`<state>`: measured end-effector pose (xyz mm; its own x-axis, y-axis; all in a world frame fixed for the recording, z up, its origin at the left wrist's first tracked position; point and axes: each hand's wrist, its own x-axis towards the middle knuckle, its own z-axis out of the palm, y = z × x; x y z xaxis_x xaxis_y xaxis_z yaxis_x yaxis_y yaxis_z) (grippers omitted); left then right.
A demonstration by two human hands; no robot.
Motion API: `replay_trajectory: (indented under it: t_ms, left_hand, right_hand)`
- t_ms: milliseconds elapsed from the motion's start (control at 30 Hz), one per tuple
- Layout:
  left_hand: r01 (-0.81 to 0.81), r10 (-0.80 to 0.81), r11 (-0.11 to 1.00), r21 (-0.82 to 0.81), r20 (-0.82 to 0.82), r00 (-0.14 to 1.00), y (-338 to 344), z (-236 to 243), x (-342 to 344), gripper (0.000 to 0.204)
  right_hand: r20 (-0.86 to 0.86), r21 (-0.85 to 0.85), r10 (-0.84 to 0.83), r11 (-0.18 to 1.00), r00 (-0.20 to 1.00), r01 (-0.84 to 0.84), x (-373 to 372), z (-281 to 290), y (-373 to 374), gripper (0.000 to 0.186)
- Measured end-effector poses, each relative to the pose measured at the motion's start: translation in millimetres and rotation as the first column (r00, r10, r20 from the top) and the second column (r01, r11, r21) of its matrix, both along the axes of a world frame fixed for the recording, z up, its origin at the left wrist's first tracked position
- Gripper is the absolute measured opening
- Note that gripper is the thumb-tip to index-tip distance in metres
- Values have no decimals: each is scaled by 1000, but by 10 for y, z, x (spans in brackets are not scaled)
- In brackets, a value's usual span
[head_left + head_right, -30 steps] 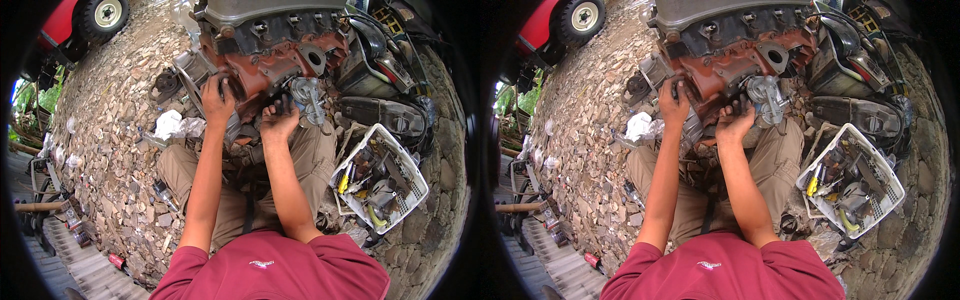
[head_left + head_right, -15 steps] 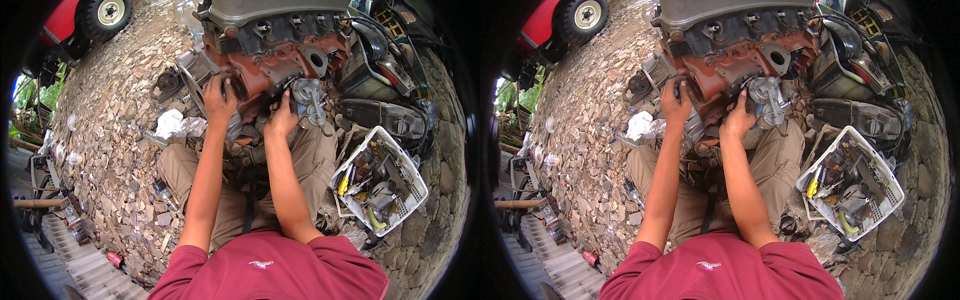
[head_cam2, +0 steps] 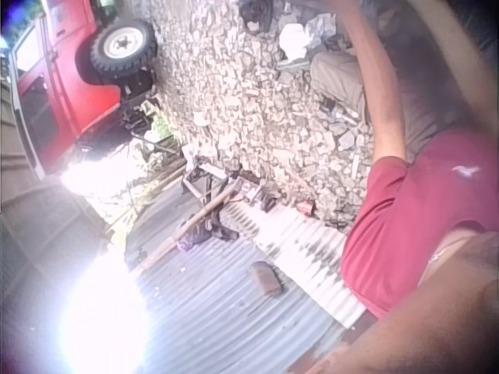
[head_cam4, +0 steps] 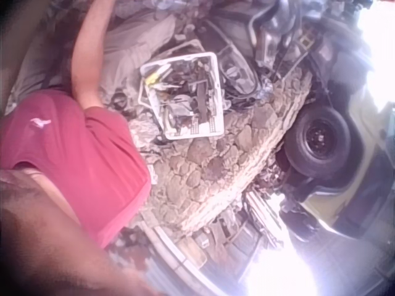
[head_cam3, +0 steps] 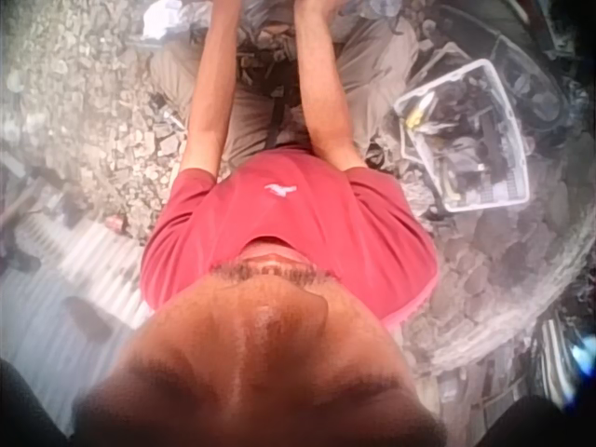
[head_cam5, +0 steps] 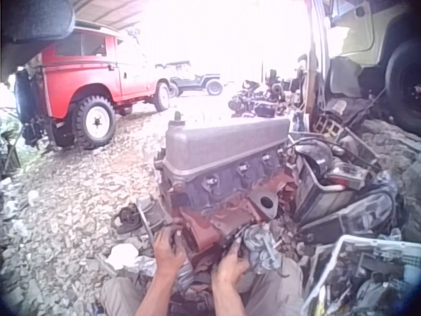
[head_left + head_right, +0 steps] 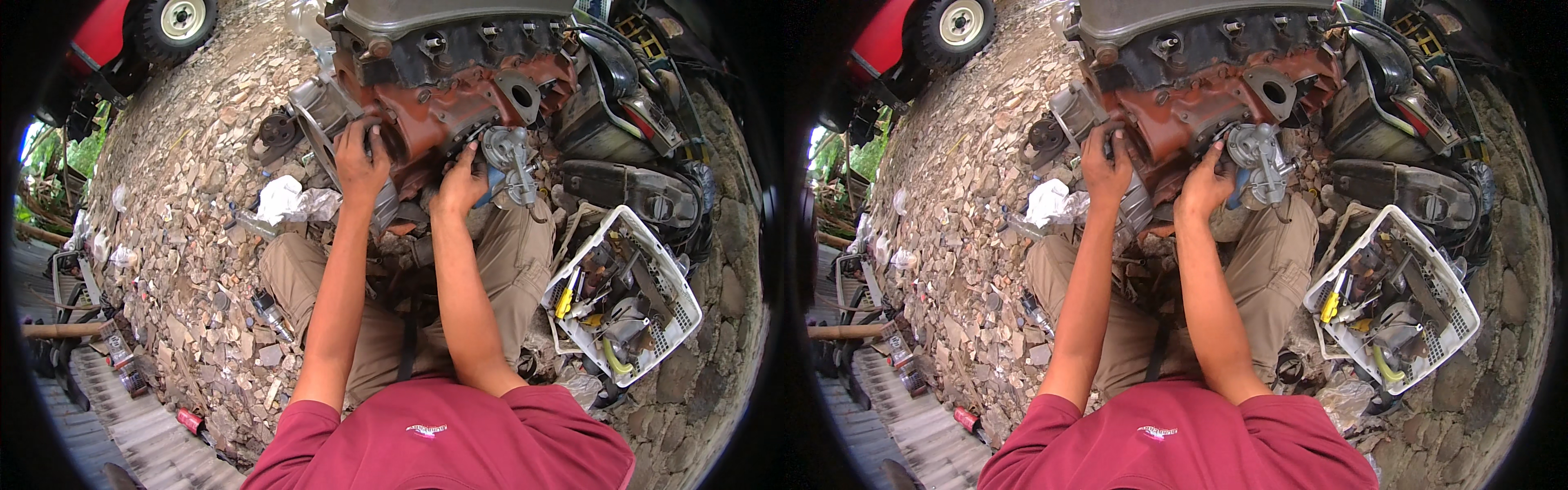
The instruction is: The person sits on the ground and uses a screwdriver to adjust a black cylindrical engine component. They then pick up a metal engine part and attach it to a larger engine block, using a wrench to tighten bolts and secure the assembly.
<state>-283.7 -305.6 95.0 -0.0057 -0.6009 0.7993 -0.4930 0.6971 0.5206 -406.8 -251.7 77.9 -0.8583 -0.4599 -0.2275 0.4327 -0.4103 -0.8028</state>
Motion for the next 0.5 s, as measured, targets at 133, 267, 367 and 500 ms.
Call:
replay_trajectory:
  t_ms: [133, 267, 367, 500]
  left_hand:
    - [3, 8, 990, 139, -80, 997, 42, -12, -25, 19]
    - [31, -14, 989, 147, -118, 993, 52, -46, 27, 19]
    - [75, -51, 983, 167, -144, 988, 60, -47, 44, 19]
    - [117, -86, 971, 207, -156, 984, 113, 42, -11, 19]
  right_hand:
    - [-70, 52, 281, 959, 957, -278, -112, 28, 207, 23]
    - [-453, 131, 401, 914, 796, -385, -169, 698, 780, 32]
    - [-727, 369, 382, 918, 570, -145, -611, 1093, 1032, 34]
    - [-711, 628, 607, 775, 354, -67, -1467, 882, 920, 53]
